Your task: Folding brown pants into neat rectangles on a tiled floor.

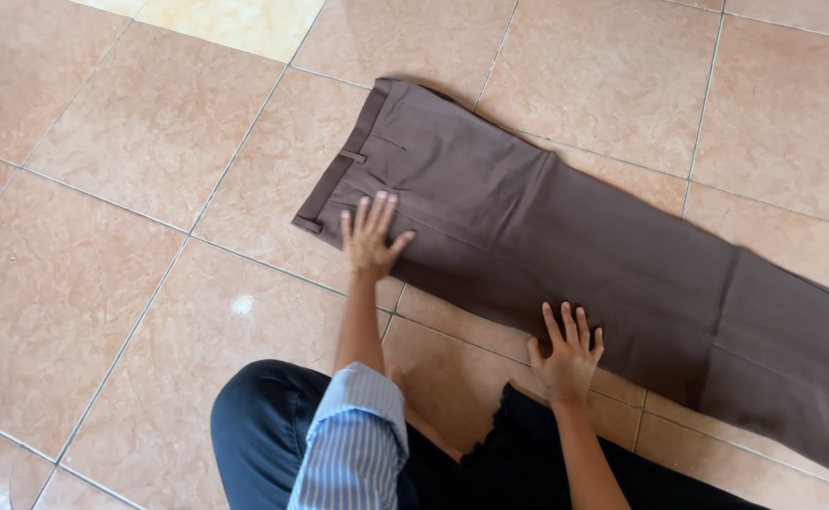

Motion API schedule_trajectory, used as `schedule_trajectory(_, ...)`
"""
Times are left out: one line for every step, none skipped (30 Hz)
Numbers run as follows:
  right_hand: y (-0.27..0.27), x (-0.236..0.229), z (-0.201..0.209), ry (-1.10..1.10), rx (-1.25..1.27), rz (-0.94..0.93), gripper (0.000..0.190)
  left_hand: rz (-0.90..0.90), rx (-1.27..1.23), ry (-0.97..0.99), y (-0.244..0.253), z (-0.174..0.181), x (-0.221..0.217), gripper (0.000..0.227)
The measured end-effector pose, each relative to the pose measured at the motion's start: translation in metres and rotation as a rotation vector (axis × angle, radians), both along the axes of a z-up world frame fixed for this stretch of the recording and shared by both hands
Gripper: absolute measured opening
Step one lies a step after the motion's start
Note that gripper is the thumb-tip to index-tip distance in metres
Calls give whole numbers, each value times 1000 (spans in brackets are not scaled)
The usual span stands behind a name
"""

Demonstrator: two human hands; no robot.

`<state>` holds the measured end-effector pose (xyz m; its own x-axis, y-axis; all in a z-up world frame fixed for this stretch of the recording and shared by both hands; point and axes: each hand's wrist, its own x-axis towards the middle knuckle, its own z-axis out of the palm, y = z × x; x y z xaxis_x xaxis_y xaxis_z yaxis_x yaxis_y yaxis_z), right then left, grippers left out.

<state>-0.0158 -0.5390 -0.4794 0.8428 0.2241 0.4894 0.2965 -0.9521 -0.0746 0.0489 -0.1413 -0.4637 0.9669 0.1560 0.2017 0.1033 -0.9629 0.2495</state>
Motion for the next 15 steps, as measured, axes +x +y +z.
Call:
schedule_trajectory(0, 1, -1, -6, -1, 1, 63, 216, 115, 155, 27, 1, -5, 78)
schedule_trajectory(0, 2, -2, -12, -3, 3, 63, 432, 230, 311, 53, 3, -10, 72)
schedule_trajectory(1, 1, 1, -8, -7, 3, 63, 431, 227, 316, 72, -7, -15, 72)
schedule_trajectory(1, 0, 4, 0, -9, 3, 62, 705, 7, 317, 92, -16, -21, 67)
schedule_trajectory(2, 1, 7, 4, -10, 1, 61, 972, -220, 309, 110, -25, -23, 62)
schedule_trajectory(1, 1, 9, 3, -13, -1, 61, 970, -222, 310, 106, -27, -23, 62)
schedule_trajectory(2, 0, 11, 30, 3, 2, 61, 1037, -142, 101, 104, -29, -25, 71)
schedule_trajectory(4, -2, 13, 57, 19, 5, 60, 1095, -61, -110, 102, -31, -27, 84)
schedule_trajectory(3, -1, 11, 58, 18, 6, 60, 1097, -61, -108, 82, -21, -13, 84)
schedule_trajectory(2, 0, 9, 59, 25, 12, 60, 881, 51, -259, 63, -12, 0, 76)
schedule_trajectory(1, -1, 7, 62, 28, 17, 60, 658, 156, -397, 43, -4, 13, 72)
schedule_trajectory(1, -2, 7, 66, 24, 17, 60, 658, 153, -392, 14, 5, 26, 72)
schedule_trajectory(1, -1, 7, 68, 34, 26, 60, 266, 85, -338, -14, 15, 40, 73)
schedule_trajectory(1, -1, 8, 71, 45, 34, 60, -126, 16, -278, -43, 26, 55, 76)
schedule_trajectory(0, 0, 7, 69, 44, 33, 60, -127, 14, -280, -75, 5, 66, 76)
